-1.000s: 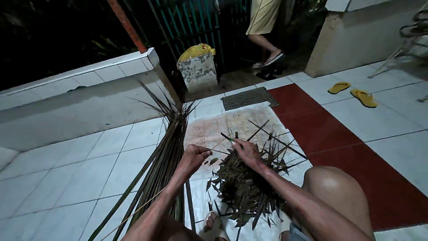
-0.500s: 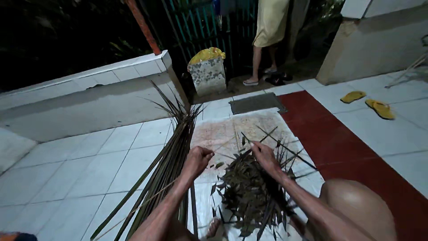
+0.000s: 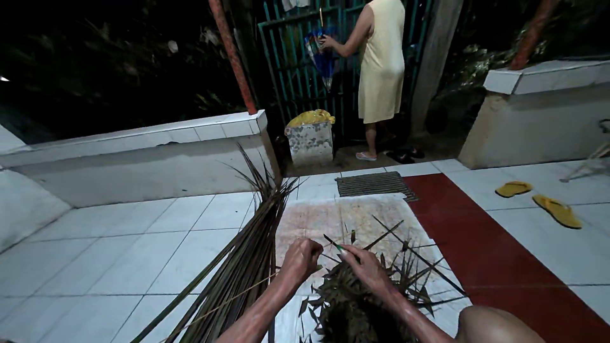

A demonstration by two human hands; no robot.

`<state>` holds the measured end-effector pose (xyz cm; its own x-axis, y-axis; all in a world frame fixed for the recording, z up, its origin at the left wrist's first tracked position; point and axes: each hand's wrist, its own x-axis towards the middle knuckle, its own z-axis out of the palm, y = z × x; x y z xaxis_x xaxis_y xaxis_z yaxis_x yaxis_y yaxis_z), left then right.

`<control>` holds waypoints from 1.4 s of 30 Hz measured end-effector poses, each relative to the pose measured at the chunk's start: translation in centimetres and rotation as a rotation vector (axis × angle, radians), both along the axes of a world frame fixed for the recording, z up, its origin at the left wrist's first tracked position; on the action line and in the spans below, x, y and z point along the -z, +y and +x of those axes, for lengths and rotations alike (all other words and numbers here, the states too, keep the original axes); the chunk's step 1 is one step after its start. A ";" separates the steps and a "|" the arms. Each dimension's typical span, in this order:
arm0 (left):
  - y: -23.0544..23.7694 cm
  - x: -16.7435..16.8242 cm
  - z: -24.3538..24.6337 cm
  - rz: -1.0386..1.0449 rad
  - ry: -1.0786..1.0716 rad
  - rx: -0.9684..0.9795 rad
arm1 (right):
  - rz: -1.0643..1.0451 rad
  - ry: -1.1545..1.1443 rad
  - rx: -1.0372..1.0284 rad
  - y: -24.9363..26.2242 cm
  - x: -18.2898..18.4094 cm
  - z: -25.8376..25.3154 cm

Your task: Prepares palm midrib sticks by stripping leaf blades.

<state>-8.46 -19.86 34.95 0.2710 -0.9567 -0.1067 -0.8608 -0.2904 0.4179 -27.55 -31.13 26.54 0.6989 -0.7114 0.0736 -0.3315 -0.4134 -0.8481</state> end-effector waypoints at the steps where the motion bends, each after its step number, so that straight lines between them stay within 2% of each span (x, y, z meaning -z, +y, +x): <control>1: 0.1 0.0 0.0 0.001 0.004 0.002 | 0.003 0.002 0.003 -0.1 0.1 -0.1; 5: 0.3 -0.1 -0.1 0.019 0.003 0.001 | 0.020 0.048 0.030 -0.4 0.0 -0.4; 12: 1.0 -0.3 0.5 -0.026 0.042 -0.007 | 0.075 0.119 0.227 -3.4 2.1 -1.8; 19: 1.2 -0.2 0.2 0.044 0.058 0.020 | 0.055 0.224 0.250 -3.1 2.3 -1.8; 24: 1.6 -1.4 1.5 -0.006 0.043 -0.060 | 0.088 0.337 0.330 -4.5 3.7 -3.7; 27: 1.9 -1.6 2.8 -0.021 0.057 -0.103 | 0.111 0.237 0.326 -4.9 3.7 -4.1; 33: 1.3 -1.4 2.3 -0.049 0.097 -0.071 | 0.222 -0.114 0.291 -5.1 0.7 -3.6; 37: 1.0 -1.6 1.6 -0.058 0.106 -0.057 | 0.230 -0.206 0.277 -5.3 -0.4 -3.1; 42: 1.1 -1.5 1.1 -0.063 0.113 -0.035 | 0.374 -0.293 0.246 -5.4 -1.2 -3.4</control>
